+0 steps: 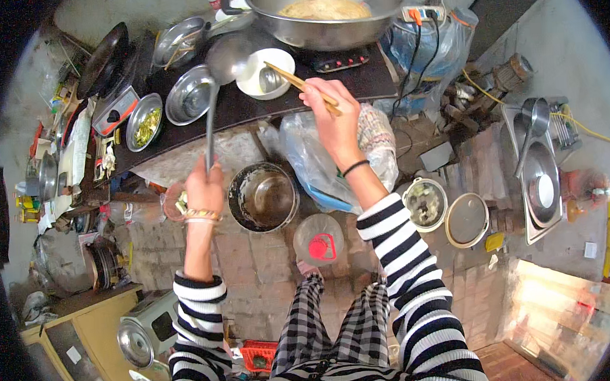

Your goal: The person walks through a cluttered garage and enters a kitchen area. They stir food in a wok, transfer cooked items into bowls, and use a ladle and chopsticks to handle ingredients from a pot.

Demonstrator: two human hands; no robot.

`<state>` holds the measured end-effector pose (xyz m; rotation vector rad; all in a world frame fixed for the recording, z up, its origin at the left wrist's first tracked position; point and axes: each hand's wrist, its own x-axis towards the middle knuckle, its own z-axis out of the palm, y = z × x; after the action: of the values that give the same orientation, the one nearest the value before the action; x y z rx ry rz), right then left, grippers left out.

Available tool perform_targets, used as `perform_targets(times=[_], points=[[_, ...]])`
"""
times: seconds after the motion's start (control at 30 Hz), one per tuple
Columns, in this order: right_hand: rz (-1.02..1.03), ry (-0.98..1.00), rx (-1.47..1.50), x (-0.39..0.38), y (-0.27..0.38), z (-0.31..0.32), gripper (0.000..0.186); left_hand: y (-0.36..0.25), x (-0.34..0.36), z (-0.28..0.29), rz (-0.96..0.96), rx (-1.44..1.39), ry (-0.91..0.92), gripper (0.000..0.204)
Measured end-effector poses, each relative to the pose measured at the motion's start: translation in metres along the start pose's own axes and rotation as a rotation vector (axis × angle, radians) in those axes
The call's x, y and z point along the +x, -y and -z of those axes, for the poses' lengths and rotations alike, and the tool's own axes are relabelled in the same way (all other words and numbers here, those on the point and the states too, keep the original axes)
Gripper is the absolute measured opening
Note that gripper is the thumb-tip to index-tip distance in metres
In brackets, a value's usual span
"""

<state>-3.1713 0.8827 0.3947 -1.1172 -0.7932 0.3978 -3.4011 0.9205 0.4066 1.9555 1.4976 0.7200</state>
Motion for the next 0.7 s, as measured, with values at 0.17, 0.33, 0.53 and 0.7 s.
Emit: perform_targets(times=[0.17, 0.33, 0.53, 0.7], points=[[-0.144, -0.225, 0.231, -0.043, 0.057, 0.149, 0.022, -0.055, -0.097, -0.007, 0.533, -0.903, 0.275, 0.025], [-0.318, -0.576, 0.141, -0.125, 0.054, 0.355, 0.023, -0.083, -0.211, -0.071, 0.64, -1.012, 0.34, 0.029], [-0.554, -0.765, -0.138, -0.254, -0.007, 0.524, 0.021, -0.099, -0.298, -0.236, 0.837, -0.887, 0.797, 0.027], [-0.705, -0.712, -0.191, -0.311, -0.134, 0.568, 0.022, -0.035, -0.338, -0.404, 0.841, -0.596, 0.854, 0.025]])
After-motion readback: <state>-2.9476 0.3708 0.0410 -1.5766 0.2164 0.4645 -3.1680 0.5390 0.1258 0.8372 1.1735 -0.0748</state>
